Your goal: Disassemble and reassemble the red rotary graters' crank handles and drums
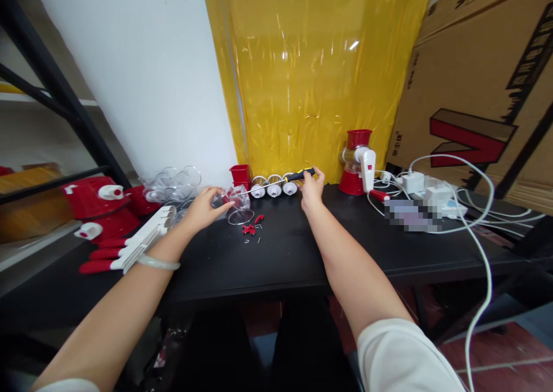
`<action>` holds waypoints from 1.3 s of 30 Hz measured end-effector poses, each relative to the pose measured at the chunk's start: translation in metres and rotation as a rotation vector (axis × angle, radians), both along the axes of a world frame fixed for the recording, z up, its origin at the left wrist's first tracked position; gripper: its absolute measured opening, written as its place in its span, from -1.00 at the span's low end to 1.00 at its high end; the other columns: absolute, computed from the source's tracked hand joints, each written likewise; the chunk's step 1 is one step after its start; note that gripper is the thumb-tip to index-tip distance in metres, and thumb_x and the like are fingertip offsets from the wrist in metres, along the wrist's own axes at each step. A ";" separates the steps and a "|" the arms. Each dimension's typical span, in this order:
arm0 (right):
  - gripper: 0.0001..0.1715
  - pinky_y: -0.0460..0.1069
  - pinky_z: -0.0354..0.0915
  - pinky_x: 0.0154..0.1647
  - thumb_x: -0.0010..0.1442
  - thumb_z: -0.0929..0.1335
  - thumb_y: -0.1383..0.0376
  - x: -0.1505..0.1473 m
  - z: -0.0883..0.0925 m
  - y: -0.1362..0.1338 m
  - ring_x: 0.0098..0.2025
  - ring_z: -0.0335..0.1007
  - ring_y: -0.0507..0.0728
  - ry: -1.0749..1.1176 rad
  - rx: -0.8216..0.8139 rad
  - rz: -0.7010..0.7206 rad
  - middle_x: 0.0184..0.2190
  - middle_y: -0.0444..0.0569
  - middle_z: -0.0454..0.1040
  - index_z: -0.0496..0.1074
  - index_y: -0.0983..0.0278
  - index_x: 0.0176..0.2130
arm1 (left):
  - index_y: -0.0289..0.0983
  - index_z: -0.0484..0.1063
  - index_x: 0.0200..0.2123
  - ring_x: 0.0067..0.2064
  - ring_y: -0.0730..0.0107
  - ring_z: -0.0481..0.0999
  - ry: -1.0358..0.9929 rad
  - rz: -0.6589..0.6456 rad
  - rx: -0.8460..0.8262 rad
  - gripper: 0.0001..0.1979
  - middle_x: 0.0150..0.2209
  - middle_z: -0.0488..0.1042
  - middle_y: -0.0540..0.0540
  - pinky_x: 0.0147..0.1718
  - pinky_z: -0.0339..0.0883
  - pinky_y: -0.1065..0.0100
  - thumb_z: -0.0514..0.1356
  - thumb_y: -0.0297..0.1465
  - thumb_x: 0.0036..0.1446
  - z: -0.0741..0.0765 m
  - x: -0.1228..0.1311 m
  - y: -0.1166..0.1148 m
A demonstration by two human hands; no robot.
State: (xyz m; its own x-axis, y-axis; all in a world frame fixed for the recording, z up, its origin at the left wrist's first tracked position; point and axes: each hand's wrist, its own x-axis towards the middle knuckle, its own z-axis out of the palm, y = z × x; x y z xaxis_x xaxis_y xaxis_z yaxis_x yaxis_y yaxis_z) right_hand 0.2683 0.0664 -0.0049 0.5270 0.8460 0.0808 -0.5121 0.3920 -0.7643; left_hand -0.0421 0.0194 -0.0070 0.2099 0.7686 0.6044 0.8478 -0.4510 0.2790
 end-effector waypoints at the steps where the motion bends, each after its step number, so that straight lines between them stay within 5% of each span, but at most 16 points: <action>1: -0.52 -0.14 0.34 -0.46 0.12 0.33 0.36 0.000 0.000 0.000 -0.38 0.47 -0.02 -0.001 0.000 0.000 -0.25 -0.16 0.46 0.24 0.13 0.04 | -0.18 0.39 -0.05 0.05 0.06 0.48 0.000 -0.001 0.000 -0.52 0.01 0.43 -0.17 0.07 0.35 0.08 0.23 0.04 0.14 0.000 0.000 0.000; 22: -0.55 -0.14 0.36 -0.39 0.12 0.31 0.46 -0.001 -0.005 0.011 -0.54 0.28 -0.10 0.030 0.066 -0.015 -0.38 -0.29 0.34 0.22 0.13 -0.02 | -0.17 0.40 -0.05 0.07 0.07 0.47 -0.009 -0.008 -0.001 -0.54 0.01 0.43 -0.16 0.07 0.36 0.11 0.23 0.01 0.14 -0.001 0.000 0.001; 39: -0.45 -0.16 0.36 -0.38 0.17 0.24 0.51 -0.003 -0.003 0.001 -0.43 0.37 -0.10 0.046 0.064 0.062 -0.23 -0.20 0.38 0.22 0.10 0.10 | -0.18 0.39 -0.07 0.02 0.08 0.49 -0.008 0.003 -0.007 -0.54 0.01 0.43 -0.17 0.03 0.38 0.10 0.23 0.02 0.14 0.000 0.000 -0.001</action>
State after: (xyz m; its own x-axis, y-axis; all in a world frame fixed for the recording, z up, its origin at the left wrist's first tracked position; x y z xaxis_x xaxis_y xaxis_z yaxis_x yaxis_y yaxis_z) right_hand 0.2658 0.0675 -0.0081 0.4783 0.8709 0.1126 -0.5712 0.4059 -0.7134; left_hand -0.0417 0.0185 -0.0070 0.2027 0.7733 0.6007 0.8470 -0.4463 0.2887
